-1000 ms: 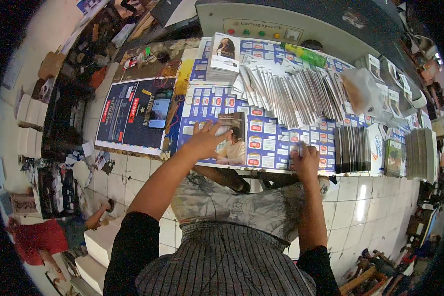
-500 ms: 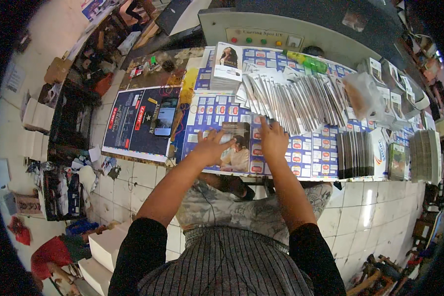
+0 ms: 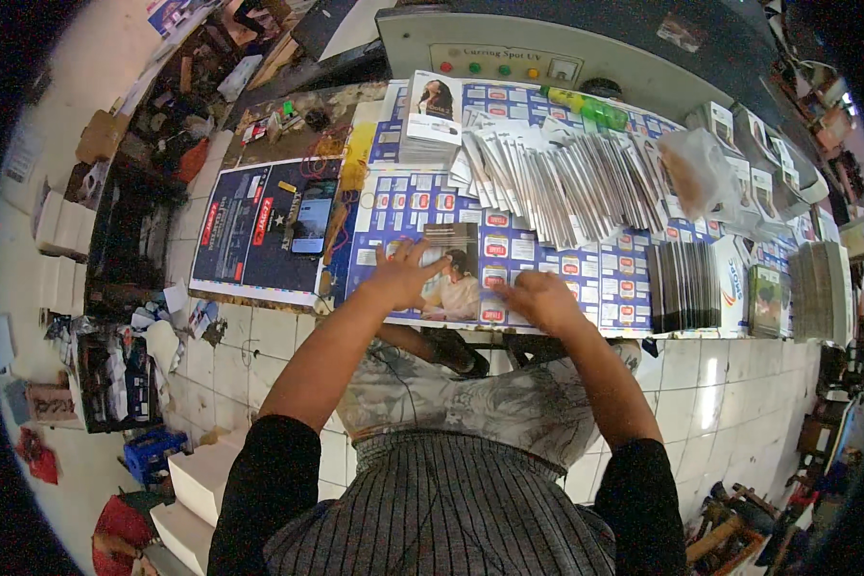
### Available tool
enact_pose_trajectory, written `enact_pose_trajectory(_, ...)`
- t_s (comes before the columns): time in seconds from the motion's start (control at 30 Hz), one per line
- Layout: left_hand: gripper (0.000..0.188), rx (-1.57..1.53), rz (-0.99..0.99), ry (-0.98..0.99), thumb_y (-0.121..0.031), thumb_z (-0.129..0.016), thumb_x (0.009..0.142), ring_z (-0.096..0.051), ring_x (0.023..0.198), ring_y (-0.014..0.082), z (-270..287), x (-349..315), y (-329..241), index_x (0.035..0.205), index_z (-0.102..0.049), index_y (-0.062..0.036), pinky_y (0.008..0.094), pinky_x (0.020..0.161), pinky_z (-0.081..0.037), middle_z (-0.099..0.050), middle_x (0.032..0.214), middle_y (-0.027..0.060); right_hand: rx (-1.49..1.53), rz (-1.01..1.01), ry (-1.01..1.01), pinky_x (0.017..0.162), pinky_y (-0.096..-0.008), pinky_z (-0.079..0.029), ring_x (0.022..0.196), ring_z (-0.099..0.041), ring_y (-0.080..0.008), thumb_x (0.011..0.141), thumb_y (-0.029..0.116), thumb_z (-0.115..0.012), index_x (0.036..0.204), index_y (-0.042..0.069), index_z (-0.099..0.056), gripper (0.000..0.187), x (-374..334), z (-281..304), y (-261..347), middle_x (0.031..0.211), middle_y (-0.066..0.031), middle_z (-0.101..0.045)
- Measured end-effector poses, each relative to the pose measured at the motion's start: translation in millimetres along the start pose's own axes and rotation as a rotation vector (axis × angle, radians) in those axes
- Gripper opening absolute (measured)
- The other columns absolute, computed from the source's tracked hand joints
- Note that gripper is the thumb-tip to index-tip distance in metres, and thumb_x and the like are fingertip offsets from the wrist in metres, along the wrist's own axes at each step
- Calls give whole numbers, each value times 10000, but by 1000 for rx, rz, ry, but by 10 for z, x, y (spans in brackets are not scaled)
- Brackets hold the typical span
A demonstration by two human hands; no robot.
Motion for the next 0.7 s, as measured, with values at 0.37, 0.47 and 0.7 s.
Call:
enact_pose_trajectory(0.37, 913, -92, -115, -122, -420, -769, 818, -106, 1530, 387, -229, -115, 165, 1576, -285, -263, 631, 1186, -142, -82, 1678, 113, 490, -482, -328, 1016, -497, -460, 1192, -554, -443, 904, 281, -723, 1402, -19, -460, 638, -61, -203, 6, 1282, -285, -561)
enact_pose_trajectory(0.47, 854, -147, -155, -181, -394, -745, 845, -102, 1538, 350, -256, -180, 146, 1566, -318, -230, 623, 1188, -139, -108, 1676, 105, 729, -640, -456, 897, -422, -530, 1062, -659, -327, 854, 204, -753, 1355, -62, -459, 638, 275, -395, 145, 1199, -255, -624)
enact_pose_trajectory(0.7, 781, -245, -148, -387, -464, -679, 890, -168, 1530, 298, -328, -269, 212, 1547, -355, -191, 508, 1222, -101, -219, 1651, 101, 951, -697, -217, 864, -428, -531, 991, -672, -360, 874, 170, -692, 1209, -31, -567, 410, 466, -686, 258, 1063, -229, -686)
Point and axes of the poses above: each hand's wrist, its own x-axis towards the middle knuckle, its own z-axis out of the back of the hand, y = z × x, the point moved 9 cm from there along x, towards the middle knuckle
